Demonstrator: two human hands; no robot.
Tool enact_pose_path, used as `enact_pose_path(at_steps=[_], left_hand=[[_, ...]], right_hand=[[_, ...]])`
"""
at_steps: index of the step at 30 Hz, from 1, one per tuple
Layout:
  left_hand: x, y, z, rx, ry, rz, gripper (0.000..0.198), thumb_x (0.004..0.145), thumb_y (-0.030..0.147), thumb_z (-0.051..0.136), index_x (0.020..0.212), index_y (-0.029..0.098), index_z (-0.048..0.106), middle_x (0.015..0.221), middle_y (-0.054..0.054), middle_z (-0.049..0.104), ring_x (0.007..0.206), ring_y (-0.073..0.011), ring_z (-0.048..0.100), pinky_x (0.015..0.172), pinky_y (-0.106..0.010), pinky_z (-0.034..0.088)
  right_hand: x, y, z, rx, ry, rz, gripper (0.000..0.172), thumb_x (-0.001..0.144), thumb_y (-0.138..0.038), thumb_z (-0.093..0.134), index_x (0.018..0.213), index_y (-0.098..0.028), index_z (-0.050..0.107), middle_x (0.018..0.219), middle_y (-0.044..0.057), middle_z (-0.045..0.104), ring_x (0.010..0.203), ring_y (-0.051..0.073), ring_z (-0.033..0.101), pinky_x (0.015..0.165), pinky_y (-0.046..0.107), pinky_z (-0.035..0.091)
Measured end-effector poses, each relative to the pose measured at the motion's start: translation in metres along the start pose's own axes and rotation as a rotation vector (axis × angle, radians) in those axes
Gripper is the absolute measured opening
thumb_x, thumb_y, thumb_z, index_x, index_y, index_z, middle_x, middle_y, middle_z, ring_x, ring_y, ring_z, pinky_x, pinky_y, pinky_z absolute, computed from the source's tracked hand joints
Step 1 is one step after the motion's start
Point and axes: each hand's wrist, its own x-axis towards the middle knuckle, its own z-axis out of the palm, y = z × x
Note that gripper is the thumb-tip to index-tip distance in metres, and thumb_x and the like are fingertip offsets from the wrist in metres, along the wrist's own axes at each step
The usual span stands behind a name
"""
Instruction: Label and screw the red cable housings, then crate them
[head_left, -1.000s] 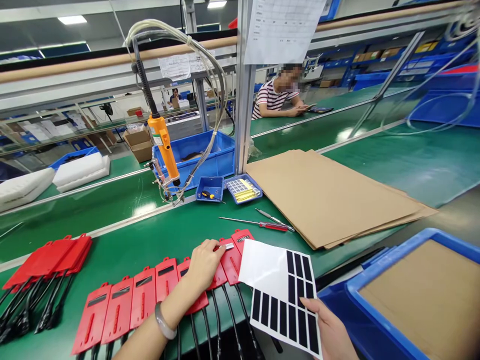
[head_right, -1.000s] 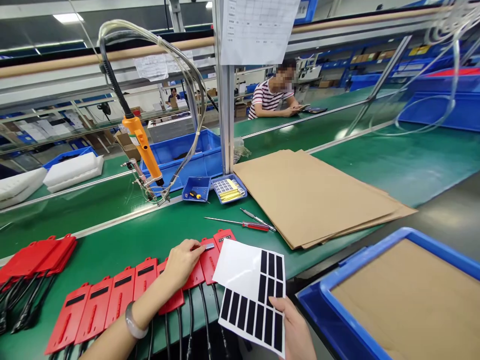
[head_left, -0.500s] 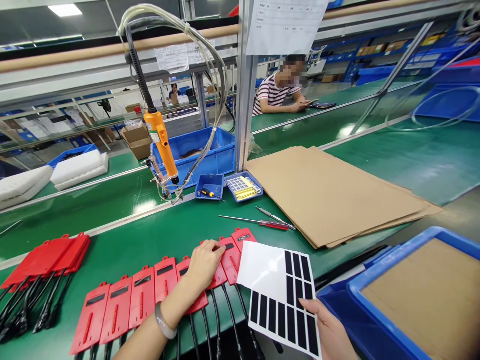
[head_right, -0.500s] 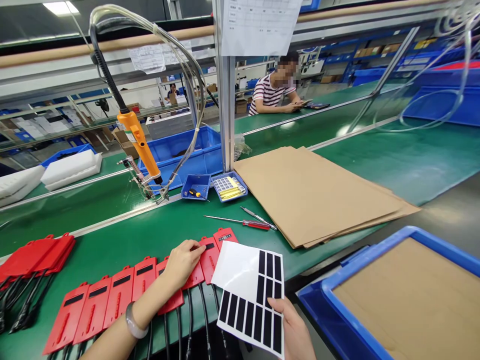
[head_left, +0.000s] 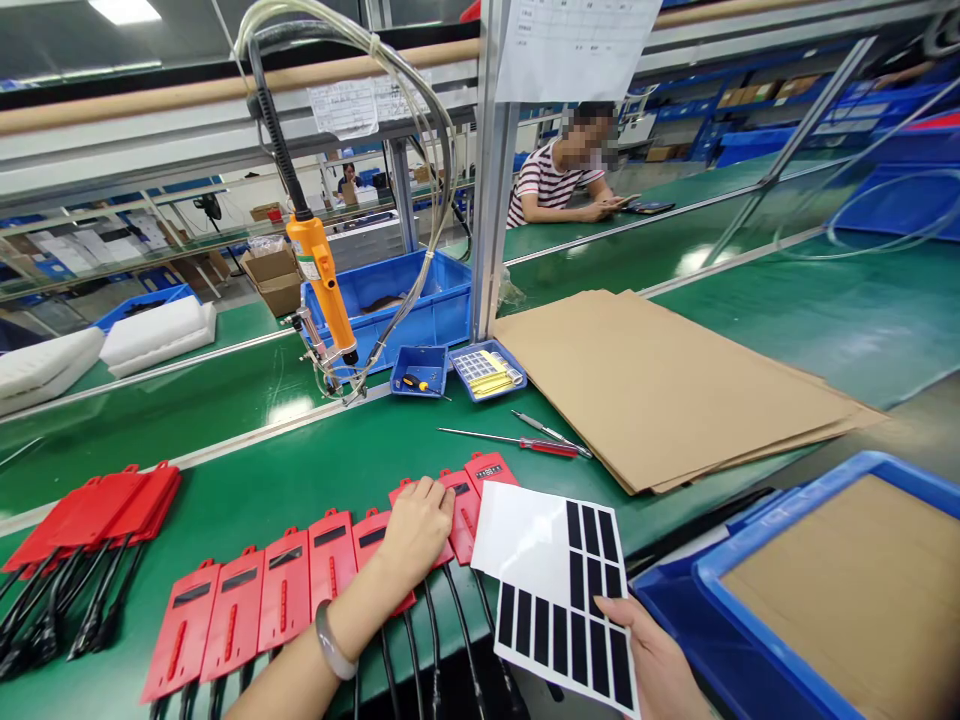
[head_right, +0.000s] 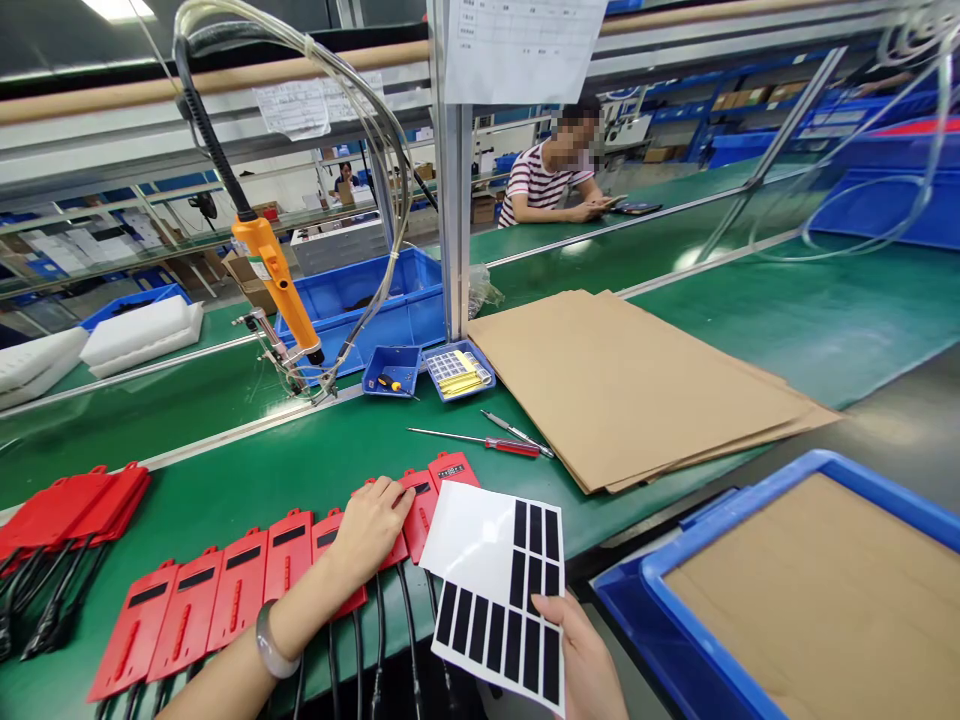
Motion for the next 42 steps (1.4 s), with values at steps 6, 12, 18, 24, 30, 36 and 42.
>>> enact_pose_path(at_steps=[6,12,18,24,30,36,42], left_hand=[[-0.003,0.005,0.001,0.018,0.004,0.027,0.025,0.088,0.006,0.047,0.107,0.006,0.064,0.087,-0.012,0.062,0.084,-0.0238,0.057,0.079,-0.039,0.049],[-0.014,-0.005,0.003,-0.022,0.063,-0.037,0.034,0.089,0.005,0.046,0.119,0.009,0.059,0.093,-0.008,0.066,0.094,-0.0224,0.058,0.103,-0.047,0.039],[-0.018,-0.008,-0.016,-0.342,0.136,-0.164,0.037,0.088,0.002,0.043,0.114,0.017,0.064,0.112,-0.008,0.065,0.1,-0.0221,0.058,0.094,-0.044,0.047],[-0.025,0.021,-0.068,-0.838,0.457,-0.026,0.024,0.092,0.021,0.052,0.112,0.019,0.065,0.095,-0.007,0.063,0.086,-0.0162,0.058,0.073,-0.028,0.05],[-0.026,0.044,-0.087,-0.827,0.425,0.095,0.033,0.094,0.022,0.049,0.125,0.019,0.057,0.091,-0.007,0.06,0.08,-0.0163,0.054,0.068,-0.028,0.049],[-0.031,0.044,-0.086,-0.823,0.467,0.075,0.028,0.093,0.022,0.052,0.119,0.018,0.062,0.082,-0.005,0.057,0.071,-0.0137,0.051,0.061,-0.025,0.044],[-0.033,0.04,-0.097,-0.885,0.404,0.065,0.024,0.094,0.023,0.049,0.101,0.016,0.071,0.078,-0.005,0.058,0.065,-0.0107,0.05,0.057,-0.021,0.042]], right_hand=[[0.002,-0.001,-0.004,-0.084,-0.028,-0.012,0.058,0.06,-0.024,0.081,0.11,-0.015,0.054,0.104,0.007,0.069,0.098,0.033,0.065,0.081,0.041,0.058],[-0.002,-0.003,0.001,-0.129,-0.073,-0.021,0.05,0.061,-0.025,0.081,0.104,-0.015,0.058,0.1,0.005,0.07,0.092,0.03,0.067,0.08,0.039,0.058],[-0.016,-0.012,0.01,-0.132,-0.092,-0.058,0.046,0.062,-0.024,0.081,0.101,-0.015,0.059,0.093,0.005,0.071,0.087,0.028,0.068,0.08,0.037,0.056],[-0.036,0.006,0.026,-0.228,-0.063,-0.211,0.045,0.06,-0.034,0.082,0.094,-0.014,0.062,0.088,0.006,0.071,0.087,0.028,0.067,0.072,0.033,0.054],[-0.046,0.035,0.035,-0.554,-0.021,-0.423,0.06,0.063,-0.055,0.077,0.108,-0.017,0.066,0.113,0.01,0.066,0.111,0.032,0.056,0.093,0.039,0.047],[-0.049,0.031,0.031,-0.933,-0.203,-0.61,0.055,0.079,-0.058,0.064,0.115,-0.017,0.067,0.124,0.012,0.06,0.118,0.032,0.051,0.108,0.041,0.036],[-0.053,0.021,0.041,-1.042,-0.298,-0.752,0.046,0.083,-0.049,0.062,0.116,-0.019,0.069,0.127,0.011,0.059,0.127,0.032,0.045,0.112,0.04,0.032]])
